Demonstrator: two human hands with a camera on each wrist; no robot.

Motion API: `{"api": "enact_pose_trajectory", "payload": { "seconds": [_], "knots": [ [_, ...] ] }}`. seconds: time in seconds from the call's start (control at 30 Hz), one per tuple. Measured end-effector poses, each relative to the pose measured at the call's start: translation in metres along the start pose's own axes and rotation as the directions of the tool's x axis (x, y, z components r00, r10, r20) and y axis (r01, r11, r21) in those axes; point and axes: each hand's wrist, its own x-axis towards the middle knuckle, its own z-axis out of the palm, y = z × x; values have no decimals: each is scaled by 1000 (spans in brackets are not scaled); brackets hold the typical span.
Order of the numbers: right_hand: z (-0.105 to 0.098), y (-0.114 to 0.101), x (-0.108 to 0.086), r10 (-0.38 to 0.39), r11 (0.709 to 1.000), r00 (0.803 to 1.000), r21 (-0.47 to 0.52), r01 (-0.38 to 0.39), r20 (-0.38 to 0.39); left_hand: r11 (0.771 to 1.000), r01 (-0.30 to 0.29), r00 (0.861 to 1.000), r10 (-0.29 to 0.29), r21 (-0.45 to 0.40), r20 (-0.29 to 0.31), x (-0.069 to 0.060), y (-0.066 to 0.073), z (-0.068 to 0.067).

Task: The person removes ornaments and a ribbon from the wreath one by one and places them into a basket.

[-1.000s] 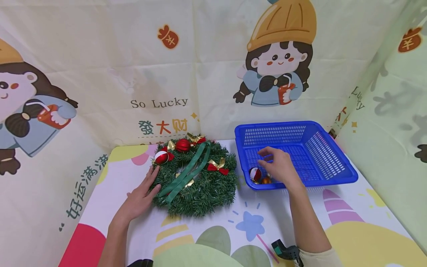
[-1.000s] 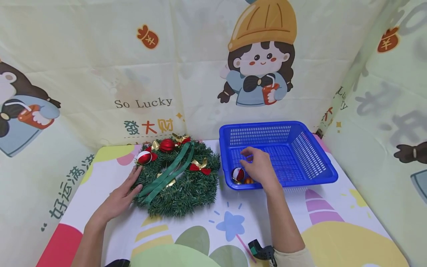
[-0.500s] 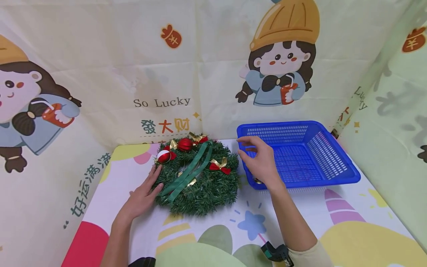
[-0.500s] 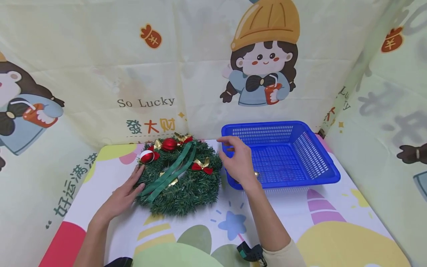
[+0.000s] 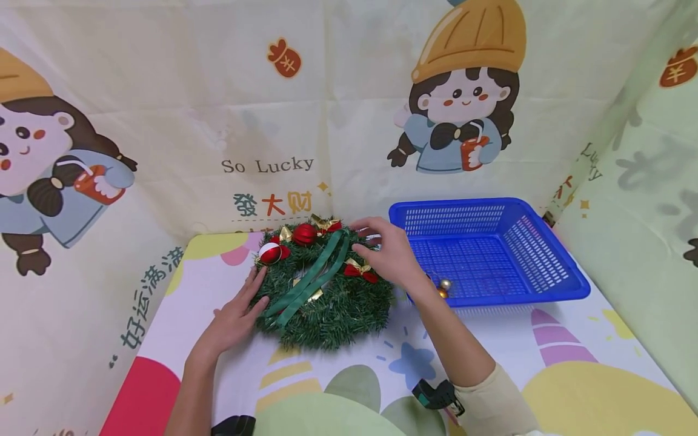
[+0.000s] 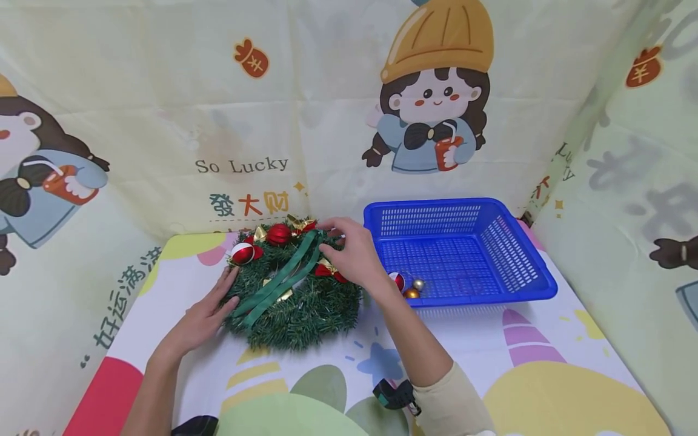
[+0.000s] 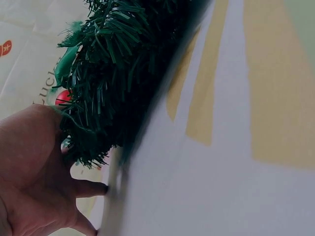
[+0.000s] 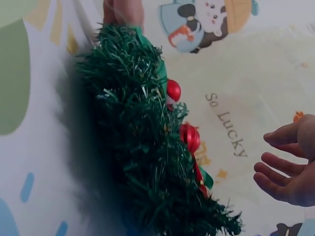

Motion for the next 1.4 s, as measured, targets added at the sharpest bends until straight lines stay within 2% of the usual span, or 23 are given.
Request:
{"api": "enact_pose_trajectory", "payload": {
  "seconds": [0.27,0.53,0.77,1.0,1.23,1.4],
  "knots": [
    [17,-7,27,40,998,992,42,-45,120,1000,-1,1000,1,-7,-3,0,-1,1],
    [33,-8,49,75,997,972,14,-80,222,1000,4,1000,-4,1,-4,1,-1,2],
    [42,-9,65,113,984,959,103,-144,260,1000,3,1000,-3,2,-3,1,-1,-1],
    [53,-7,81,171,975,940,86,-204,295,1000,5,1000,-5,3,-9,2,-3,-2],
    [61,0,90,212,939,919,191,-286,333,1000,5,1000,-5,3,-1,2,-4,0],
    [63,6,94,228,937,913,177,-300,339,1000,5,1000,-5,3,-6,2,-3,1]
  ]
}}
